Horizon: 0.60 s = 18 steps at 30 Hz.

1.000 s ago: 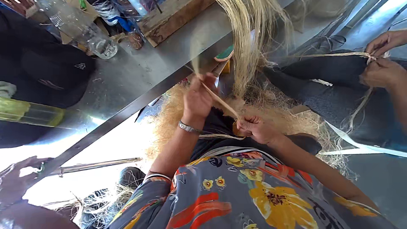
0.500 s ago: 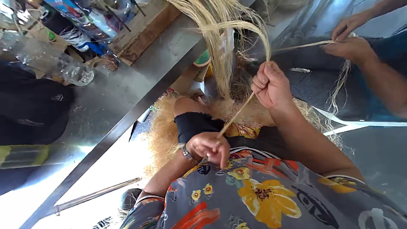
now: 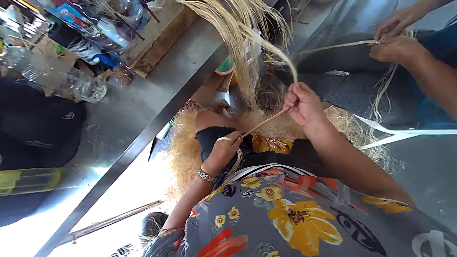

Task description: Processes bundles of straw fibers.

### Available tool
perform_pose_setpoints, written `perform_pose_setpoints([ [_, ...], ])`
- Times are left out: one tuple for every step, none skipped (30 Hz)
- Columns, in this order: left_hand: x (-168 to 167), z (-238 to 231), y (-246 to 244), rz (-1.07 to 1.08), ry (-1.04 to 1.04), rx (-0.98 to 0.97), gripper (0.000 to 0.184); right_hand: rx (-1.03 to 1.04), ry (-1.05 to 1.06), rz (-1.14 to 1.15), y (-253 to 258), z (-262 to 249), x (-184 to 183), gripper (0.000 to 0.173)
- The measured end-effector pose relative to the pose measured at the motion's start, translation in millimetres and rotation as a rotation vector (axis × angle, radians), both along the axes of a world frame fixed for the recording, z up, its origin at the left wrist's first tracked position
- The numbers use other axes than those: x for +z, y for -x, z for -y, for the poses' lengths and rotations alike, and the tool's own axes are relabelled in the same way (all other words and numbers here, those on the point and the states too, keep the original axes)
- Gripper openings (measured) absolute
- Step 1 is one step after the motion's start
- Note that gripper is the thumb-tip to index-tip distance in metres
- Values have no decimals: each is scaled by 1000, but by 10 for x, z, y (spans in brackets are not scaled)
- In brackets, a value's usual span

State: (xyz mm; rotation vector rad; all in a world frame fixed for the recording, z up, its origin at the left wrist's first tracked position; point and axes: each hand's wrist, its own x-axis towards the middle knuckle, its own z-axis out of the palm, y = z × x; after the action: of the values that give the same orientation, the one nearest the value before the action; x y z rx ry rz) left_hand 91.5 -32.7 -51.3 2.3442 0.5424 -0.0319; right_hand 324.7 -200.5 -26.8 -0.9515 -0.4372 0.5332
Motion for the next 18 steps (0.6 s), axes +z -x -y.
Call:
perform_pose_setpoints([
  [-79,-10,41,10,121,76,27,-20,-33,-23,-234,-39,-373,24],
  [-121,-6,80,30,233,156,25,-10,61,-88,-389,-7,-543,24],
  [-146,11,111,74,334,223,23,47,184,-125,-472,38,-612,30],
  [-159,33,135,127,433,268,20,166,319,-114,-474,63,-633,41],
  [-153,59,141,177,520,292,19,309,439,-63,-396,52,-630,48],
  [-149,94,138,214,577,302,18,438,521,-11,-254,13,-613,48],
  [-142,136,135,236,614,296,17,549,556,20,-74,-35,-588,42],
  [-132,174,116,246,636,283,17,636,558,30,103,-96,-569,33],
  [-116,212,86,248,645,276,16,699,532,20,256,-162,-562,24],
  [-96,251,64,243,635,270,16,737,484,1,386,-226,-581,18],
  [-83,286,49,234,618,268,15,751,425,-18,495,-280,-613,15],
  [-79,310,34,218,598,268,15,739,375,-35,578,-320,-636,14],
  [-76,330,20,208,579,272,16,713,352,-46,628,-345,-655,25],
  [-73,344,16,205,565,273,16,691,374,-45,631,-352,-669,44],
  [-82,346,24,226,555,278,16,671,429,-45,582,-342,-684,57],
  [-79,340,49,253,546,292,15,613,484,-55,502,-310,-720,59],
  [-67,322,81,280,533,319,15,490,537,-83,396,-249,-775,56],
  [-52,289,104,301,520,359,15,313,589,-131,271,-173,-820,53],
])
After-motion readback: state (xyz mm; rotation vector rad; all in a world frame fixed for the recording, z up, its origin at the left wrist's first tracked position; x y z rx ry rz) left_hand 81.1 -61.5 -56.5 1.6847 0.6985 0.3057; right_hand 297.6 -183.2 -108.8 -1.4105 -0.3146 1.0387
